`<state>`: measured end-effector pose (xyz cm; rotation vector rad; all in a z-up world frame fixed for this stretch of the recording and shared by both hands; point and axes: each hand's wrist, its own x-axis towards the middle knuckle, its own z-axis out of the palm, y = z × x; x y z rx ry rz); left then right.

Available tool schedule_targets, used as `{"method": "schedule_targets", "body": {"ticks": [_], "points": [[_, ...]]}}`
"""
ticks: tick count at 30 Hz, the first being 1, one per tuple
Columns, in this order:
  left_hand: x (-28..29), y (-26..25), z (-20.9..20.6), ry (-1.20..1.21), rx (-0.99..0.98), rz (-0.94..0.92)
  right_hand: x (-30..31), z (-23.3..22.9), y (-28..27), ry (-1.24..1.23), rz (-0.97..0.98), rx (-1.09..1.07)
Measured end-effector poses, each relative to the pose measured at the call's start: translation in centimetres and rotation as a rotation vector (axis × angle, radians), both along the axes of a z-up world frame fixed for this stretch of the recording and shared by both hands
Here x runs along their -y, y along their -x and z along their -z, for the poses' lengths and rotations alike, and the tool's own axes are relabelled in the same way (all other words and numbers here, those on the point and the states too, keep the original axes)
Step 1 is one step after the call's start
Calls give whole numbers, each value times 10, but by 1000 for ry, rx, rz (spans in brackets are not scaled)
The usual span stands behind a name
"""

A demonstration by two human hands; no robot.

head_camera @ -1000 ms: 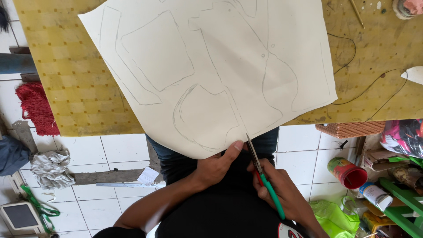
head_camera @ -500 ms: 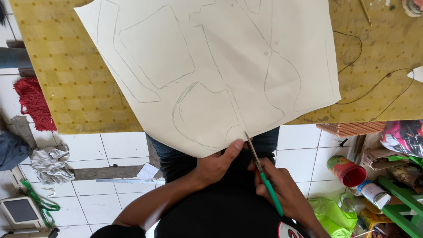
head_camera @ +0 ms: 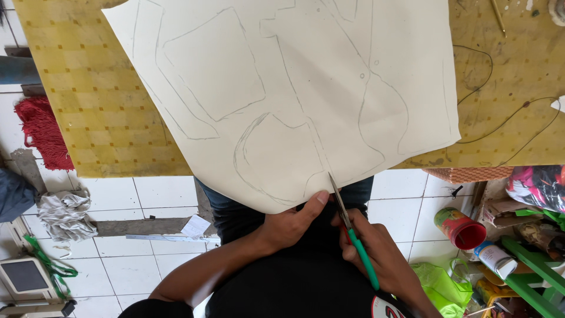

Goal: The person traces a small white template onto a larger sheet of white material using a pencil, then uses scissors to cut out the traced shapes. The person handles the template, the sheet, and the scissors throughout the process.

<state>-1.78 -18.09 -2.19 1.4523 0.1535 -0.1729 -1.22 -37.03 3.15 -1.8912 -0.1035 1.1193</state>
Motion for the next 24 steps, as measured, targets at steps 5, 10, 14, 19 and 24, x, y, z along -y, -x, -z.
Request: {"method": "schedule_targets", "body": {"ticks": [5,10,14,19,24], "points": [[-2,-2,-1,38,-29,39,2,1,0,24,-2,-10],[-1,7,6,-30,-32,65,-5,-4,-7,17,-27,1],[-3,5,2,16,-28,52,-6,-4,-8,5,-36,11],[-5,3,2,-14,-5,78,-6,-4,-7,27,-5,0],[-4,7,5,-22,2,73,-8,-6,-10,15,-13,-4]]}}
